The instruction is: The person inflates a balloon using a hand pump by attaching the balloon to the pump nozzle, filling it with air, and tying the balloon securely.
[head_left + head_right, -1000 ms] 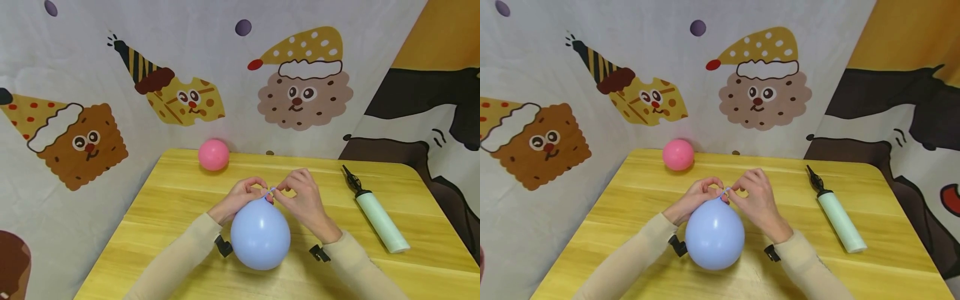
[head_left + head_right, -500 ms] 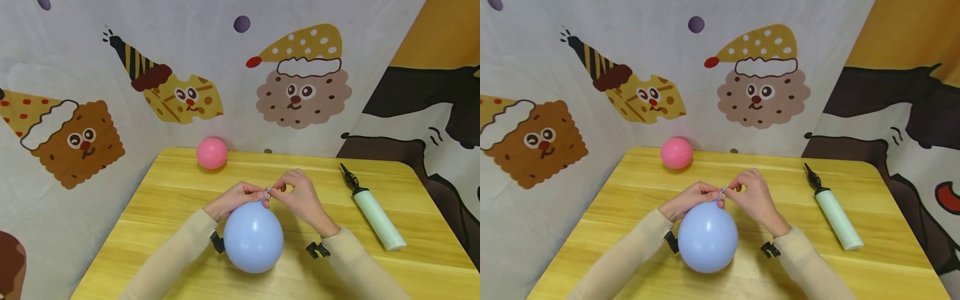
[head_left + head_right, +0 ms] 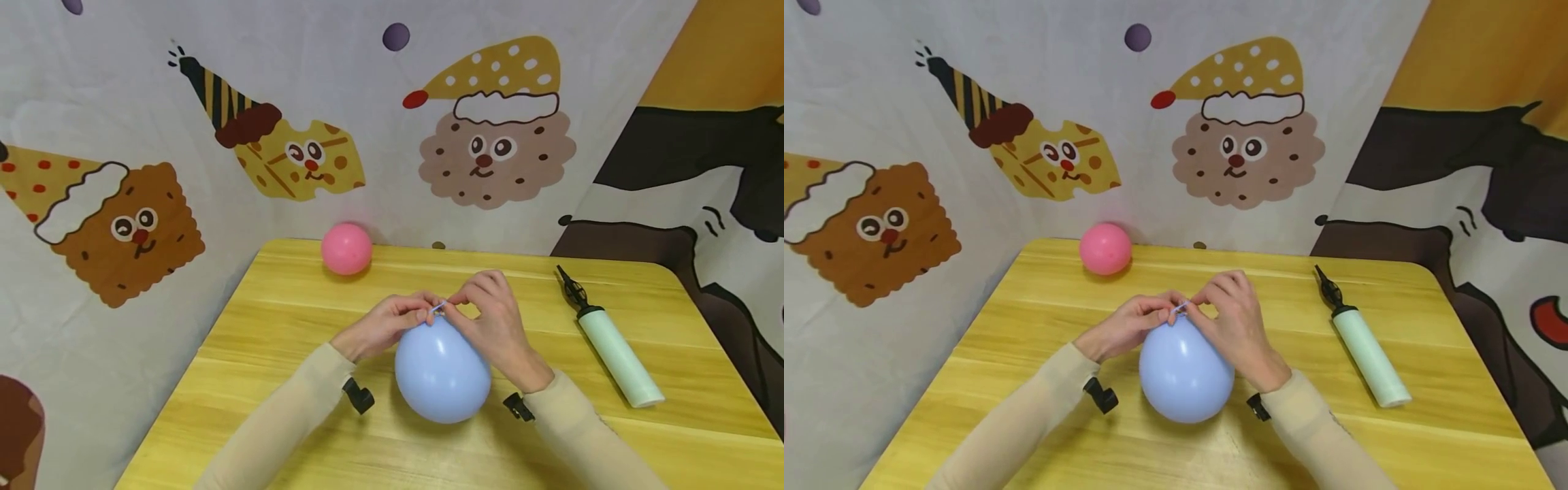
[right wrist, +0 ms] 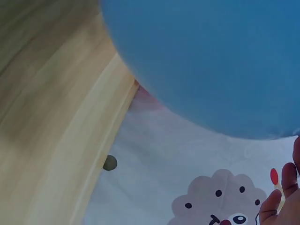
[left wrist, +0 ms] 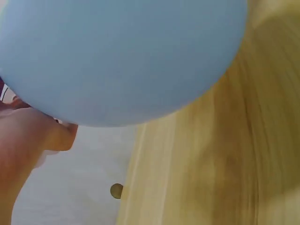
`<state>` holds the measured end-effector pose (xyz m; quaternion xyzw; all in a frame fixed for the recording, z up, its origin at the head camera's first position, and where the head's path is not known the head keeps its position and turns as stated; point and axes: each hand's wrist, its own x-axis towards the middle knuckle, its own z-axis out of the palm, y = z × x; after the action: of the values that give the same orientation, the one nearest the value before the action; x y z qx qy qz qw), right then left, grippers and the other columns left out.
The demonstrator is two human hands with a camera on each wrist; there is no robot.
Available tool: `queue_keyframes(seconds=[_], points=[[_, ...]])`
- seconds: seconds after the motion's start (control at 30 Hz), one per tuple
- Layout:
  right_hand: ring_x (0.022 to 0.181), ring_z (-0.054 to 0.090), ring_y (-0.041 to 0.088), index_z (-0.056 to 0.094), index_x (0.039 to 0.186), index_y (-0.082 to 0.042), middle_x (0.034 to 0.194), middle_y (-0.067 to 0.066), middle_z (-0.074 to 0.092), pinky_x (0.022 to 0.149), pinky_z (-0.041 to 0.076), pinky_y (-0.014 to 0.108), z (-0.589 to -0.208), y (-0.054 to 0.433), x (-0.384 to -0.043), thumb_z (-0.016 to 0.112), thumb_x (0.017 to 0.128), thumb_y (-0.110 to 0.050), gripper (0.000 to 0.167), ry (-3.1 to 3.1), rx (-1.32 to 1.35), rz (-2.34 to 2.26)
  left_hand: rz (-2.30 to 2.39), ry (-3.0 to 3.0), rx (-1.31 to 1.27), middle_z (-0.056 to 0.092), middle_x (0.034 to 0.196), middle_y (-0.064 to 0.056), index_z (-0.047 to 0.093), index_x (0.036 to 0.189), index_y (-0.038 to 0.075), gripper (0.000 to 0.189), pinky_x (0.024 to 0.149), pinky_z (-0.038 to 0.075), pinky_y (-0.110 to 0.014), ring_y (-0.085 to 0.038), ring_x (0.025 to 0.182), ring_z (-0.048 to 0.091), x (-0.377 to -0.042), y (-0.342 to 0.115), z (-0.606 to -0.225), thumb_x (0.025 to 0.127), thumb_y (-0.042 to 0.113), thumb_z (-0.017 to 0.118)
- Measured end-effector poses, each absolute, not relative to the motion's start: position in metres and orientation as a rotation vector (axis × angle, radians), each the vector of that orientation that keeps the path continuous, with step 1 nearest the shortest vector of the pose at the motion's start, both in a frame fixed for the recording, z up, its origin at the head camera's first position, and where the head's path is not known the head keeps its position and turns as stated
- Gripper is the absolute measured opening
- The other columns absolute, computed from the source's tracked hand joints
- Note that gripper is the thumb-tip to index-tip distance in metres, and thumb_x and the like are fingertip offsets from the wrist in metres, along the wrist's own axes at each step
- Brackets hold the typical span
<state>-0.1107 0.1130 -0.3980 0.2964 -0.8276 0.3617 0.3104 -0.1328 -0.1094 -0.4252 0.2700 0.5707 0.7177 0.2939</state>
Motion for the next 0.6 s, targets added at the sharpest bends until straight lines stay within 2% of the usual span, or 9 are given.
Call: queue_keyframes(seconds=[0.1, 0.2, 0.3, 0.47, 0.6], points=[[0.093, 0.055, 0.03, 0.069, 0.079, -0.008, 0.084, 0.004, 0.063, 0.08, 0.045, 0.043, -0.399, 0.113, -0.11, 0.089, 0.074, -0.003, 0.022, -2.194, 0.786, 0.923, 1.868, 1.551, 0.739, 0.051, 0.139, -0.005, 0.073, 0.096, 0.02, 0.024, 0.108, 0.044, -0.043, -0.025, 0.135, 0.043, -0.132, -0.11, -0.421, 0.109, 0.024, 0.053], [0.093, 0.056, 0.031, 0.069, 0.087, -0.007, 0.088, 0.006, 0.064, 0.081, 0.046, 0.045, -0.401, 0.113, -0.109, 0.088, 0.074, -0.004, 0.023, -2.228, 0.781, 0.917, 1.73, 1.659, 0.802, 0.053, 0.14, -0.005, 0.069, 0.094, 0.015, 0.021, 0.107, 0.044, -0.043, -0.023, 0.135, 0.045, -0.131, -0.112, -0.415, 0.104, 0.016, 0.05], [0.095, 0.056, 0.031, 0.069, 0.095, -0.006, 0.094, 0.007, 0.064, 0.083, 0.046, 0.046, -0.403, 0.112, -0.108, 0.087, 0.075, -0.006, 0.026, -2.265, 0.775, 0.942, 1.545, 1.813, 0.951, 0.058, 0.133, -0.002, 0.066, 0.093, 0.01, 0.016, 0.105, 0.046, -0.04, -0.019, 0.129, 0.051, -0.132, -0.113, -0.41, 0.097, 0.014, 0.051], [0.097, 0.056, 0.03, 0.07, 0.096, -0.007, 0.097, 0.005, 0.064, 0.083, 0.047, 0.046, -0.404, 0.111, -0.108, 0.085, 0.075, -0.008, 0.026, -2.32, 0.768, 0.945, 1.331, 1.98, 1.189, 0.064, 0.118, 0.0, 0.066, 0.093, 0.01, 0.012, 0.106, 0.046, -0.034, -0.013, 0.115, 0.058, -0.135, -0.113, -0.407, 0.101, 0.009, 0.058], [0.096, 0.058, 0.029, 0.07, 0.095, -0.007, 0.098, 0.004, 0.065, 0.082, 0.049, 0.045, -0.405, 0.111, -0.107, 0.087, 0.074, -0.009, 0.026, -2.351, 0.754, 0.934, 1.301, 2.051, 1.228, 0.067, 0.114, 0.002, 0.069, 0.094, 0.012, 0.012, 0.106, 0.047, -0.033, -0.011, 0.113, 0.059, -0.136, -0.113, -0.407, 0.1, 0.007, 0.06]])
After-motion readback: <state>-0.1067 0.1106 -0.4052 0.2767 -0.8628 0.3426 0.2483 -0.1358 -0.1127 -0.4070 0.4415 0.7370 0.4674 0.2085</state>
